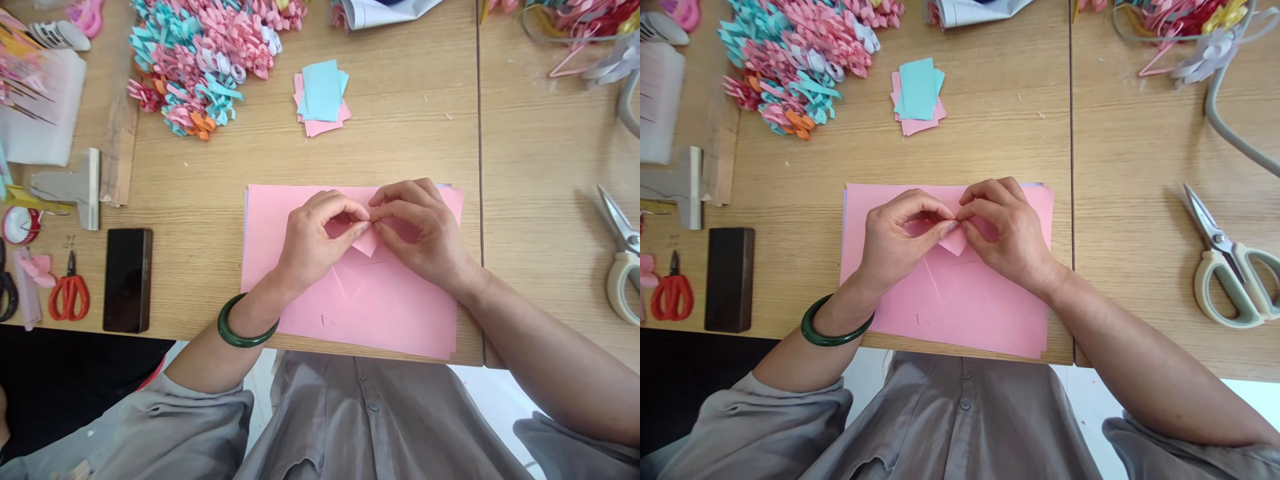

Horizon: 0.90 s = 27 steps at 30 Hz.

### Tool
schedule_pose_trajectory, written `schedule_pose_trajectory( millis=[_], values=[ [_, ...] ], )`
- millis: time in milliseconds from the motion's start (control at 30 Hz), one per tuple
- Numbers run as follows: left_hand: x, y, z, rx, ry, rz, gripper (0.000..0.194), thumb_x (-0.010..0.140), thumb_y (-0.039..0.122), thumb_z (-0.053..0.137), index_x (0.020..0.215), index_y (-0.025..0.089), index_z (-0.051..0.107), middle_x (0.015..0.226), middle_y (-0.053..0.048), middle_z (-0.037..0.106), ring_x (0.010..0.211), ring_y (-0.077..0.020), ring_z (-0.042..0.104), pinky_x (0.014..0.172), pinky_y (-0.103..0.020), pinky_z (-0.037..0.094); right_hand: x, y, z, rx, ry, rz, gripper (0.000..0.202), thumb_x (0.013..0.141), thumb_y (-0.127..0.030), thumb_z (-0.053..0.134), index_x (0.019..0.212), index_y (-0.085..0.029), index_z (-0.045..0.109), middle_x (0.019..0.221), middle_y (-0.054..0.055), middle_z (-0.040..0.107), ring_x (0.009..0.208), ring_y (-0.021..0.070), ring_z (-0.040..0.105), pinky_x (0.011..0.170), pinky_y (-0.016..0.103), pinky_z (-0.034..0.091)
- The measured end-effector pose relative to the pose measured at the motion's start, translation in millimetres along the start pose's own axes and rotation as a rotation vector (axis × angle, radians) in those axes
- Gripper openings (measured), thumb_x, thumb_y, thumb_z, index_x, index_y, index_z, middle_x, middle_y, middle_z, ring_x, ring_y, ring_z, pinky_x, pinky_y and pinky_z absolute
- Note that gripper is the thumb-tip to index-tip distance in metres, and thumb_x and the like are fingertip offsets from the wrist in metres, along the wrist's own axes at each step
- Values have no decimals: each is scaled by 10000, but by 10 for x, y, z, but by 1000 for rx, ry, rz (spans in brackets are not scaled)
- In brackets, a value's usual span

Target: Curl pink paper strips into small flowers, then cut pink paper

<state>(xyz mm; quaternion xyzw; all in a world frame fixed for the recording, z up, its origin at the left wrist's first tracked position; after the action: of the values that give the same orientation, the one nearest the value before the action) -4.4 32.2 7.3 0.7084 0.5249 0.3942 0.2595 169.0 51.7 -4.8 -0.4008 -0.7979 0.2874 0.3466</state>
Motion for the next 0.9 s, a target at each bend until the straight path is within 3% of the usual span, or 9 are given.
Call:
schedule_pose_trajectory(
  millis=[333,567,700,800,900],
  values=[
    [9,-7,-23,79,-85,70,108,818,138,707,749,199,650,771,13,705,776,-137,628,722,-274,498,8,-4,-22,24,-29,2,160,911,-378,642,819,-276,725,999,43,691,1000,233,570,878,436,494],
    [3,6,-32,131,-53,107,133,839,179,710,723,206,650,755,12,708,781,-150,632,728,-305,503,18,-39,-19,33,-39,-13,114,910,-311,639,839,-259,711,1006,47,709,1006,241,585,892,443,500],
    [12,20,-45,95,-24,108,132,814,157,736,721,201,654,781,6,730,795,-156,653,776,-327,522,13,-56,-61,37,75,26,79,920,-302,618,932,-269,688,1059,58,694,1035,248,618,922,461,504],
    [16,35,-68,37,-12,66,135,795,170,760,714,206,659,754,3,729,762,-158,657,752,-331,541,3,-36,-118,37,226,134,125,925,-371,613,942,-258,663,1016,70,688,946,238,640,773,405,534],
    [11,37,-88,-48,2,-33,111,790,192,770,731,201,676,773,-7,735,756,-153,672,730,-311,565,-2,-21,-145,67,222,294,301,925,-489,592,781,-228,632,665,15,616,601,157,564,522,315,421]
  ],
)
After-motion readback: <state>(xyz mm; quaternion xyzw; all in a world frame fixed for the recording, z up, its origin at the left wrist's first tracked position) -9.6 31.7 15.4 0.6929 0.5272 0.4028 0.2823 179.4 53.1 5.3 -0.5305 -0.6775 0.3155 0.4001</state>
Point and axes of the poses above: each hand's wrist, its own x-axis towards the middle knuckle, its own z-axis out of the palm, y = z × x, the point moved 2 cm from there along x, towards the middle knuckle
